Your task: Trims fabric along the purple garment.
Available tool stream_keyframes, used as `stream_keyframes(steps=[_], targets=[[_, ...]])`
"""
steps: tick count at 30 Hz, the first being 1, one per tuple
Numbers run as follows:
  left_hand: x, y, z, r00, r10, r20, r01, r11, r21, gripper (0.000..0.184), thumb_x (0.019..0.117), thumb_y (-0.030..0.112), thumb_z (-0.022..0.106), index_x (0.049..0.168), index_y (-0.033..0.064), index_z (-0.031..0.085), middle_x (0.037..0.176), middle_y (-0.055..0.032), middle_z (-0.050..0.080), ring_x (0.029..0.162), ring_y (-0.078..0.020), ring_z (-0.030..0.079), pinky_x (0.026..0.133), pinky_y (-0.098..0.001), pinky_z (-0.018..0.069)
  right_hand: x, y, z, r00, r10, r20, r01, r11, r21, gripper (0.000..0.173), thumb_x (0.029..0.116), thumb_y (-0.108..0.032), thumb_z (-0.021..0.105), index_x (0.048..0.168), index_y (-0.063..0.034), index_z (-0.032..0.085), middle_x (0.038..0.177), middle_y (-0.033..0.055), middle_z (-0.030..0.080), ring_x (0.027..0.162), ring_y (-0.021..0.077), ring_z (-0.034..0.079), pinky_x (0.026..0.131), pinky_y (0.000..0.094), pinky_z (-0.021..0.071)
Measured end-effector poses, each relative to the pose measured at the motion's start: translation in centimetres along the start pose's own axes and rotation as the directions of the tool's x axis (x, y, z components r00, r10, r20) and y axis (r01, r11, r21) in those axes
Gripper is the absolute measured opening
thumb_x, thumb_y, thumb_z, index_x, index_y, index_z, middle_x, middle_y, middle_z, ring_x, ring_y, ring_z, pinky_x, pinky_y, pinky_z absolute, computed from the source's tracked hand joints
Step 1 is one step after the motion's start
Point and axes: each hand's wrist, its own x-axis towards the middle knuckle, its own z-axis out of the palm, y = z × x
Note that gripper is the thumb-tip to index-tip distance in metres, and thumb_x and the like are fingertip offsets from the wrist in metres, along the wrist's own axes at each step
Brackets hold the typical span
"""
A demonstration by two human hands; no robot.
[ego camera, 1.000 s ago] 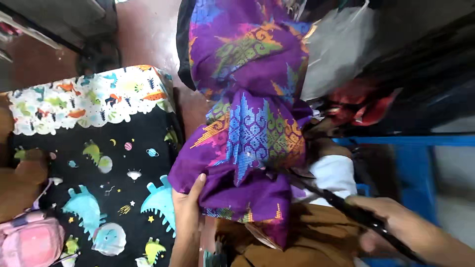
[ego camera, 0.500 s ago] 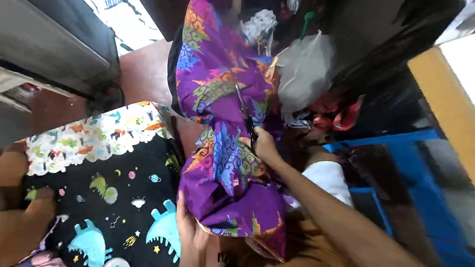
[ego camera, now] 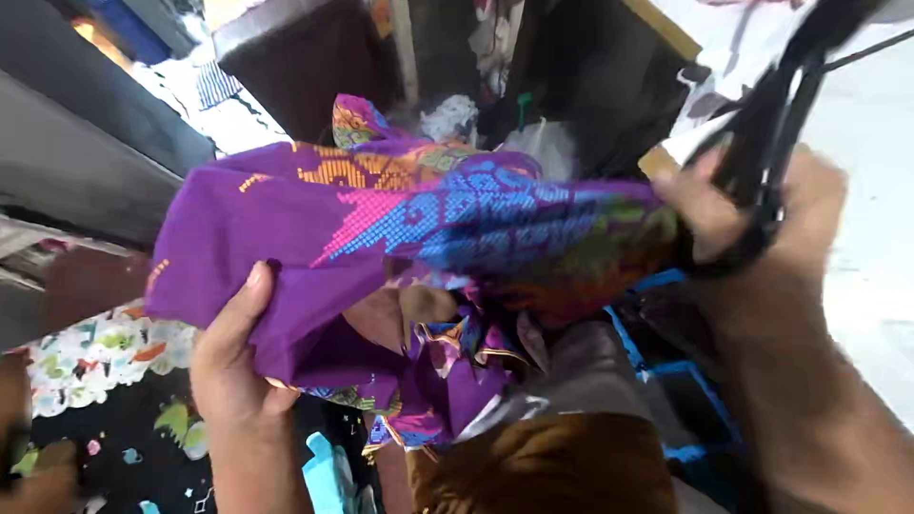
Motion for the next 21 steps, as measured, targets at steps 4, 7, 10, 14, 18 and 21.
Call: stream_keyframes(steps=[4,7,10,14,18,21], targets=[[-4.5,-5.6,-3.9,0.911,-0.238,-0.338,0.297,0.945,0.135,0.018,0.1030,0.015,0.049,0.110,0.0126,0.066,0.090,0.0008,0.076,0.083,-0.0090,0.074,0.075,-0.0291,0.0636,-11.0,5.3,0.2,0.955,0.242,0.170,-0.203,0.954,-0.219,0.044,0.0966,-0.034,0.062,0.108,0.0087,0.064,0.084,0.0154,0.065,0.072,0.0162,0.061,0.067,0.0376,0.0542],[-7.7,-8.6,-6.6,0.819,-0.368,-0.441,0.491,0.847,0.206,0.018,0.1044,0.011,0.051,0.121,0.0052,0.056,0.092,-0.0006,0.075,0.083,-0.0108,0.074,0.077,-0.0307,0.0636,-16.6,7.8,0.2,0.844,0.431,0.319,-0.327,0.886,-0.329,0.053,0.0921,-0.046,0.066,0.098,0.0068,0.066,0.073,0.0158,0.063,0.062,0.0242,0.060,0.058,0.0479,0.0518],[-9.7,-9.6,-8.0,0.852,-0.355,-0.385,0.483,0.818,0.313,0.048,0.0838,0.008,0.074,0.126,0.0053,0.052,0.098,0.0021,0.074,0.089,-0.0093,0.073,0.082,-0.0307,0.0631,-17.4,7.0,-1.4,0.758,0.405,0.512,-0.278,0.910,-0.308,0.057,0.0847,-0.061,0.066,0.089,-0.0039,0.066,0.067,0.0010,0.059,0.058,0.0062,0.053,0.052,0.0294,0.0469],[-9.0,-10.6,-8.1,0.899,-0.312,-0.308,0.424,0.799,0.427,0.047,0.0796,0.002,0.078,0.121,0.0043,0.057,0.097,0.0009,0.075,0.090,-0.0107,0.073,0.083,-0.0323,0.0635,-14.8,6.0,-1.7,0.499,0.298,0.814,-0.258,0.947,-0.189,0.071,0.0740,-0.082,0.064,0.093,-0.0131,0.070,0.070,-0.0069,0.061,0.061,0.0002,0.055,0.055,0.0250,0.0489],[-8.5,-10.7,-8.3,0.917,-0.280,-0.284,0.394,0.752,0.528,0.027,0.0890,0.001,0.067,0.114,0.0053,0.060,0.091,0.0060,0.073,0.083,-0.0047,0.072,0.079,-0.0280,0.0630,-12.1,6.0,0.0,0.154,0.302,0.941,-0.282,0.926,-0.251,0.078,0.0730,-0.085,0.062,0.095,-0.0100,0.067,0.069,-0.0042,0.057,0.060,0.0039,0.053,0.056,0.0267,0.0466],[-8.6,-10.4,-8.5,0.919,-0.278,-0.279,0.391,0.726,0.566,0.024,0.0886,0.000,0.066,0.111,0.0082,0.061,0.089,0.0099,0.072,0.082,-0.0003,0.071,0.078,-0.0245,0.0620,-10.8,6.0,1.0,0.047,0.280,0.959,-0.311,0.917,-0.252,0.077,0.0732,-0.086,0.061,0.096,-0.0117,0.067,0.069,-0.0075,0.056,0.059,-0.0004,0.052,0.054,0.0217,0.0453]])
